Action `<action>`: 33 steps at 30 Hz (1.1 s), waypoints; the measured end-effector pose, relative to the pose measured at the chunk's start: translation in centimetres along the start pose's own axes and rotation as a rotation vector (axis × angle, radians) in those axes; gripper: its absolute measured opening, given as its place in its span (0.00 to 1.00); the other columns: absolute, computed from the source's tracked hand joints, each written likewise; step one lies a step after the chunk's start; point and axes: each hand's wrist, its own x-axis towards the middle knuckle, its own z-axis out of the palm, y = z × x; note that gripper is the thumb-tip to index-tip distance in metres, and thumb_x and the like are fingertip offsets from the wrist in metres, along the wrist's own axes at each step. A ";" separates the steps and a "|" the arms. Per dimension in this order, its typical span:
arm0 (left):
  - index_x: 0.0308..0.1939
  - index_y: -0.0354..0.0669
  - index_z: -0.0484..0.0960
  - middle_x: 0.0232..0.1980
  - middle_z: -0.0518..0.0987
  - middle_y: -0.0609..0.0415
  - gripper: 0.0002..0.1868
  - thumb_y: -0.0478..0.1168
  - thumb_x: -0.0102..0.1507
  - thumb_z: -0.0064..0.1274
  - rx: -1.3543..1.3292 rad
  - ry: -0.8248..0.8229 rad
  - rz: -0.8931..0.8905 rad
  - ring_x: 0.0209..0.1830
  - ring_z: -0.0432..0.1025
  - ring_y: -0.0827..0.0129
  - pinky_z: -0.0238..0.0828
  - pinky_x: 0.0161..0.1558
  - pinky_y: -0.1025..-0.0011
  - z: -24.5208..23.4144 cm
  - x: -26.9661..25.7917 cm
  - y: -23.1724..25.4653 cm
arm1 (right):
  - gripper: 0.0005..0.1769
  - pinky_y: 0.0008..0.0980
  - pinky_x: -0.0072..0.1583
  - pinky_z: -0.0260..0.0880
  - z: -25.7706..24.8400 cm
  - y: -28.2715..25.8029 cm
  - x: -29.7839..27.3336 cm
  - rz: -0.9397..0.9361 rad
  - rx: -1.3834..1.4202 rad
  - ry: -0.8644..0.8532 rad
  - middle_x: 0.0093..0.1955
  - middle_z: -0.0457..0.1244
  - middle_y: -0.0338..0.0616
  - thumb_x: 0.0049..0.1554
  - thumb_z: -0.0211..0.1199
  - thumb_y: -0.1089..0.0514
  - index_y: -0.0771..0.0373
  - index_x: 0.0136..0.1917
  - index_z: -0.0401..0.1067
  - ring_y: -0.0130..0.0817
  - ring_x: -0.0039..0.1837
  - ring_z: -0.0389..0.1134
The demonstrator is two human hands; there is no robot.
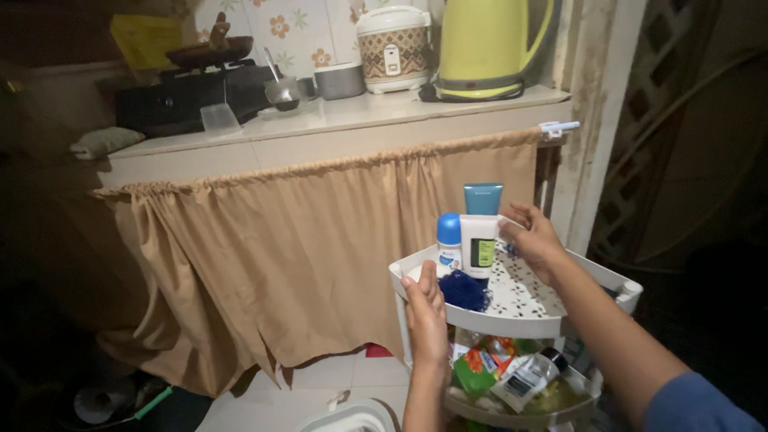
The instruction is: The person transfers various bathroom items from a white basin on the floor to a three-tiered white plastic corner shelf. Items handled include a toothbrush, a blue scrubber, a bar of soap, a tube of cream, a deodorant stick, and other small toiletries.
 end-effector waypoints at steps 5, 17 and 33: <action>0.77 0.29 0.53 0.83 0.53 0.41 0.46 0.65 0.71 0.18 -0.008 -0.013 0.023 0.84 0.44 0.57 0.38 0.78 0.63 -0.4 -1.0 -0.1 | 0.30 0.30 0.60 0.65 -0.9 -4.1 -5.9 -0.042 0.178 0.066 0.76 0.59 0.37 0.61 0.58 0.60 0.59 0.75 0.60 0.34 0.68 0.62; 0.79 0.36 0.49 0.84 0.49 0.47 0.48 0.69 0.68 0.14 0.241 0.110 -0.005 0.84 0.44 0.59 0.38 0.78 0.63 -4.3 -12.4 7.9 | 0.29 0.37 0.78 0.46 7.0 -3.9 -22.9 0.015 0.451 -0.348 0.81 0.54 0.41 0.67 0.44 0.48 0.60 0.78 0.58 0.34 0.82 0.51; 0.78 0.34 0.52 0.83 0.52 0.43 0.47 0.68 0.69 0.15 0.325 0.340 0.039 0.84 0.45 0.58 0.39 0.78 0.64 -11.2 -22.4 12.7 | 0.34 0.39 0.80 0.38 17.4 2.5 -35.0 0.196 0.428 -0.605 0.84 0.48 0.46 0.67 0.37 0.42 0.61 0.80 0.53 0.37 0.85 0.44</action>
